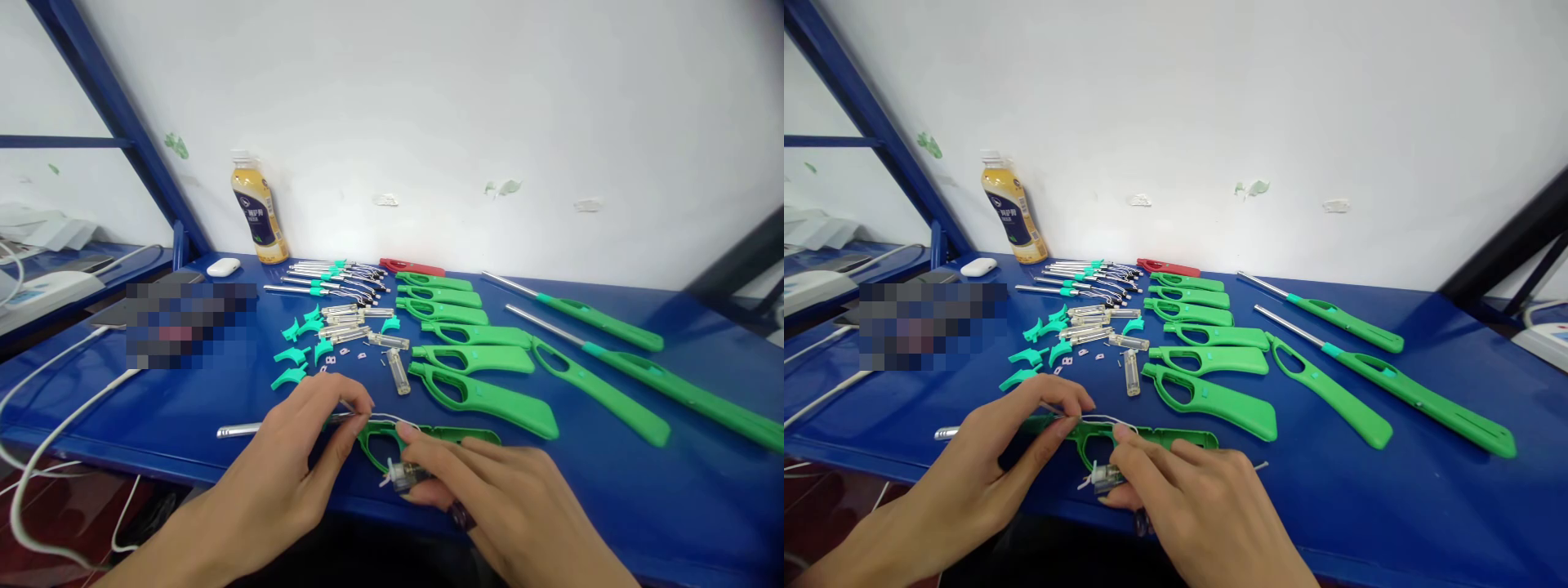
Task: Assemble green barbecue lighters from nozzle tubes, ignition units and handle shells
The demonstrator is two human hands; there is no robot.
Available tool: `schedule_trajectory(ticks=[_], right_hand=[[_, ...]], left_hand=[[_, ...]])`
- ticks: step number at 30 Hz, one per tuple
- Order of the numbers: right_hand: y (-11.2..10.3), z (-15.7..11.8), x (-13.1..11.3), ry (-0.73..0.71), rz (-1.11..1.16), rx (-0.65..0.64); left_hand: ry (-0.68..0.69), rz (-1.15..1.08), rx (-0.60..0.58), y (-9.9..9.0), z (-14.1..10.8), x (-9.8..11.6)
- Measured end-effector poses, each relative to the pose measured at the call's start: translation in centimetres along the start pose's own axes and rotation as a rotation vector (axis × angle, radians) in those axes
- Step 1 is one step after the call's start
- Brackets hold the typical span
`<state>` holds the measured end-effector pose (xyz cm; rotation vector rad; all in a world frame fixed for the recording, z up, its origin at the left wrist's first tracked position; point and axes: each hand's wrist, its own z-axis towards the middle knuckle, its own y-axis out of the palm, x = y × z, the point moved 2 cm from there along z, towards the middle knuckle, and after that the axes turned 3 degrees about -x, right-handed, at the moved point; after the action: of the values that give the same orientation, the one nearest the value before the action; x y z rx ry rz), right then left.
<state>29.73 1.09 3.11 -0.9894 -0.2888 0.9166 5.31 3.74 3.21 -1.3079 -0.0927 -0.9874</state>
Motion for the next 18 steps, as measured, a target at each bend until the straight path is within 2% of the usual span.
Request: schedule_trajectory(ticks=[8,18], right_hand=[[-0.01,-0.22,0.25,-0.022,-0.009,-0.004],[0.27,-0.18,0.24,-0.014,-0.024,0.01]], left_hand=[[0.048,0.029,-0.017,1.0,0.67,0.01],[0.113,0.021,0.036,0.39,0.64,-0.07]])
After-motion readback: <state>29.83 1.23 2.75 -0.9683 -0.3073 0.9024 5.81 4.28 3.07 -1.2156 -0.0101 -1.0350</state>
